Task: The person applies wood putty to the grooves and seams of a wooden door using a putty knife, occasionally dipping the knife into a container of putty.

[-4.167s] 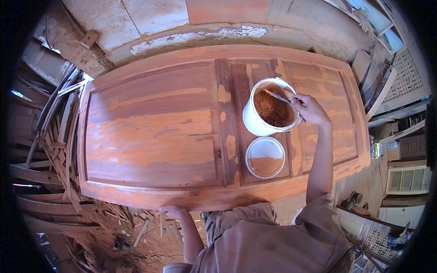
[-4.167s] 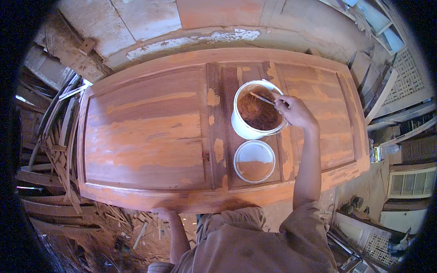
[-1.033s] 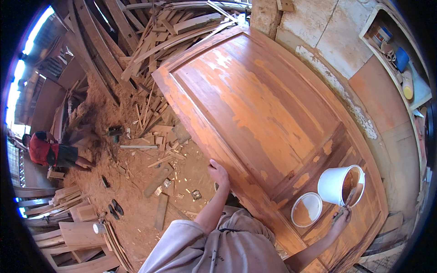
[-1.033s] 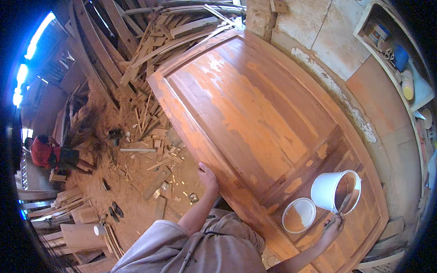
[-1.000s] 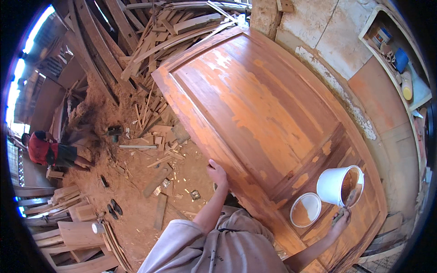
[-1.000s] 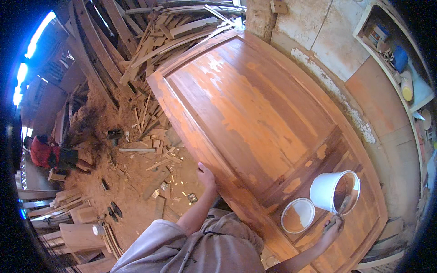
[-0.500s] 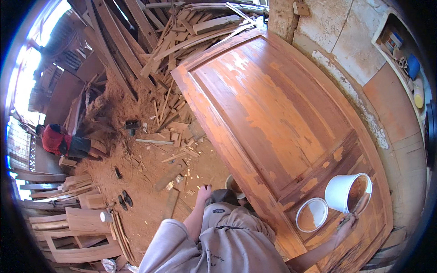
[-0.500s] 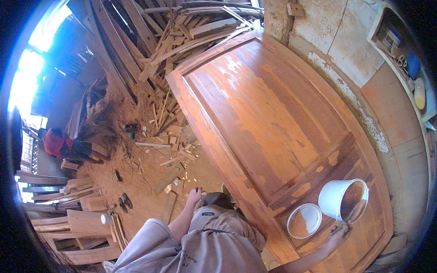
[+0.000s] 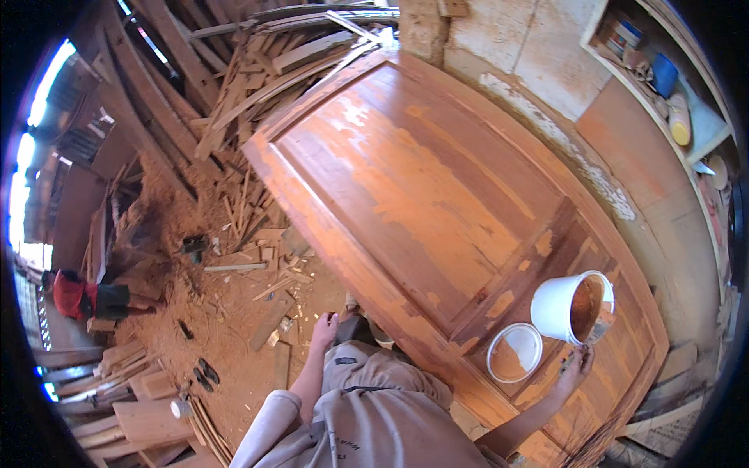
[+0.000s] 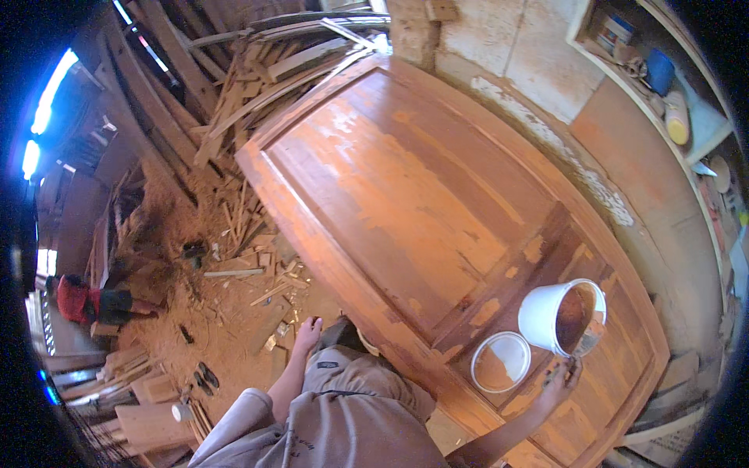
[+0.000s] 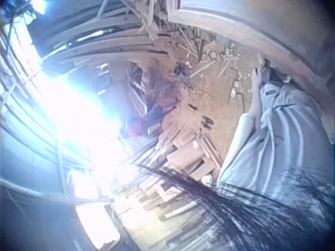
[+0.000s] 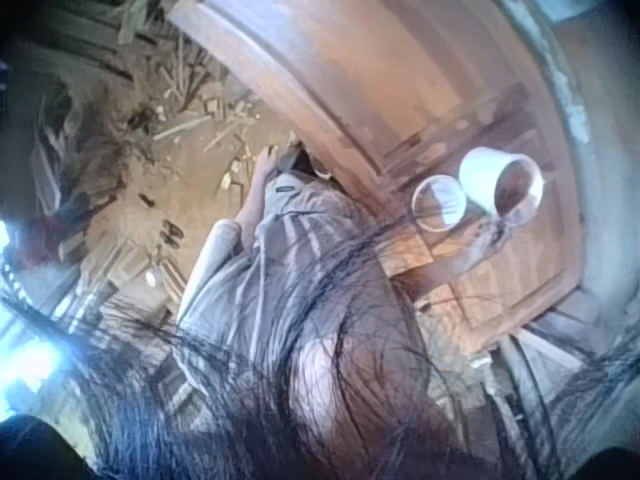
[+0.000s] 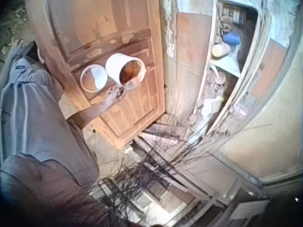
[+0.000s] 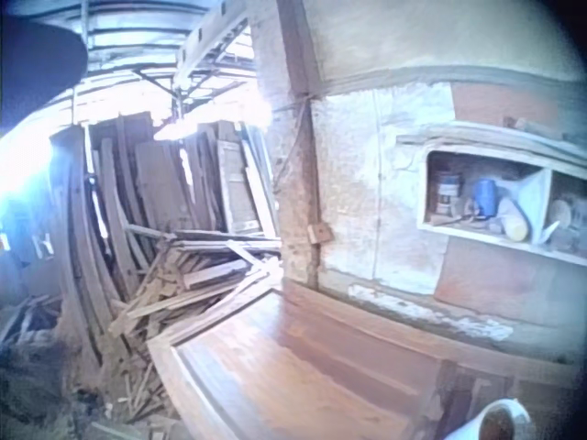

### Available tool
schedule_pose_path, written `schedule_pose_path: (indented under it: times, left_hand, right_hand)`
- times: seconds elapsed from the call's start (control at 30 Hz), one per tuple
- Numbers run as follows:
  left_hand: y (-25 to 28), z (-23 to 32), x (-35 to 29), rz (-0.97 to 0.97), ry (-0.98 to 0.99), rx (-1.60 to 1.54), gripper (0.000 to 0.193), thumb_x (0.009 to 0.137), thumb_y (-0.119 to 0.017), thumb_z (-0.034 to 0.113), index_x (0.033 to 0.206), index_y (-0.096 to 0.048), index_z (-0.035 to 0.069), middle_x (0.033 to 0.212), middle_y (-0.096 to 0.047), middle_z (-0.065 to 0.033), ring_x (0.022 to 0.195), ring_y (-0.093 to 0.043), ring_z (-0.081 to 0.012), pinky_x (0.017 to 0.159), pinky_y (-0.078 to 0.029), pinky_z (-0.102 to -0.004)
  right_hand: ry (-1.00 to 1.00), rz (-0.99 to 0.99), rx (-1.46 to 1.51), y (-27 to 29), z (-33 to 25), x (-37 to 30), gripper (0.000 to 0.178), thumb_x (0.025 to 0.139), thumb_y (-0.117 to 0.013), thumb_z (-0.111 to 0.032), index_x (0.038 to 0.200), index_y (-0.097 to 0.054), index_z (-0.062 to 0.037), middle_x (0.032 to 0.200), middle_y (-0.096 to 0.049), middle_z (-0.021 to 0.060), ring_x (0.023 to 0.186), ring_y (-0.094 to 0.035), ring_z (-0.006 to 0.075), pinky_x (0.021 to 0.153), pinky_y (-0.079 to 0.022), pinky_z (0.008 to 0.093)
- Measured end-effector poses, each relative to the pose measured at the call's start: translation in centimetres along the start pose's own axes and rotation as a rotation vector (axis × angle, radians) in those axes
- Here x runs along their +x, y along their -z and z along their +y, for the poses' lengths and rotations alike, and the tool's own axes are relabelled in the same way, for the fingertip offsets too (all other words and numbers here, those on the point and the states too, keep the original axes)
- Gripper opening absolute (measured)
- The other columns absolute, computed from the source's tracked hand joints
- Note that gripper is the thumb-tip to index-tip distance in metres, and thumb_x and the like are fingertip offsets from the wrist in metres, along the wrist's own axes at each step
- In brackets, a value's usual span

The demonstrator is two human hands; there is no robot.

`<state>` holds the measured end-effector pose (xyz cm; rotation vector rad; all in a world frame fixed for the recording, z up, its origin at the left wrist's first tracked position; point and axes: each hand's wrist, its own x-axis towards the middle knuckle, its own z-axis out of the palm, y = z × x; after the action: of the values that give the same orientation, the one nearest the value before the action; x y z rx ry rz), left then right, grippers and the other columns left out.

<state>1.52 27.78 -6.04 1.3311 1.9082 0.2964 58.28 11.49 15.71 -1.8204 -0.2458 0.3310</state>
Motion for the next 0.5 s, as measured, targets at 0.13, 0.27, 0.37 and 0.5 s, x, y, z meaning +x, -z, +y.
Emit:
schedule_pose_path:
  times: [0.13,0.27,0.37,0.5]
  left_hand:
    - [1.9,0.4,2.1,0.007,-0.076,-0.091,0.041,0.098,-0.055,0.034,0.112,-0.063,-0.003,0.100,-0.070,-0.0209,0.093,-0.068,-0.0309,0.084,-0.053,-0.0400]
    - [2.7,0.0,6.4,0.013,0.022,-0.250,0.041,0.100,-0.052,0.035,0.108,-0.063,-0.004,0.096,-0.070,-0.0162,0.085,-0.068,-0.0237,0.078,-0.053,-0.0373]
    - [4.7,-2.0,11.2,-0.010,0.168,-0.394,0.048,0.103,-0.044,0.042,0.108,-0.062,-0.002,0.096,-0.070,-0.0136,0.081,-0.068,-0.0224,0.072,-0.052,-0.0364]
    - [5.9,0.8,16.3,0.021,0.208,-0.575,0.061,0.104,-0.031,0.053,0.113,-0.060,0.000,0.097,-0.069,-0.0122,0.078,-0.067,-0.0213,0.066,-0.049,-0.0339]
  right_hand:
    - [-0.052,0.007,0.150,-3.2,-2.1,-1.9,0.024,0.099,-0.055,-0.028,0.116,-0.054,-0.0105,0.093,-0.055,-0.0020,0.072,-0.050,0.0064,0.054,-0.039,0.0204]
    - [-0.171,0.096,0.611,-4.0,-0.2,-1.0,0.023,0.104,-0.048,-0.033,0.113,-0.051,-0.0114,0.089,-0.056,-0.0016,0.067,-0.049,0.0078,0.051,-0.039,0.0215]
    - [-0.224,0.189,0.738,-6.4,-0.5,-0.3,0.024,0.104,-0.048,-0.033,0.112,-0.052,-0.0107,0.090,-0.057,-0.0020,0.066,-0.048,0.0076,0.052,-0.039,0.0220]
    - [-0.139,0.034,0.795,-2.9,0.5,0.9,0.024,0.105,-0.045,-0.029,0.114,-0.055,-0.0082,0.094,-0.061,-0.0002,0.072,-0.054,0.0095,0.058,-0.044,0.0238]
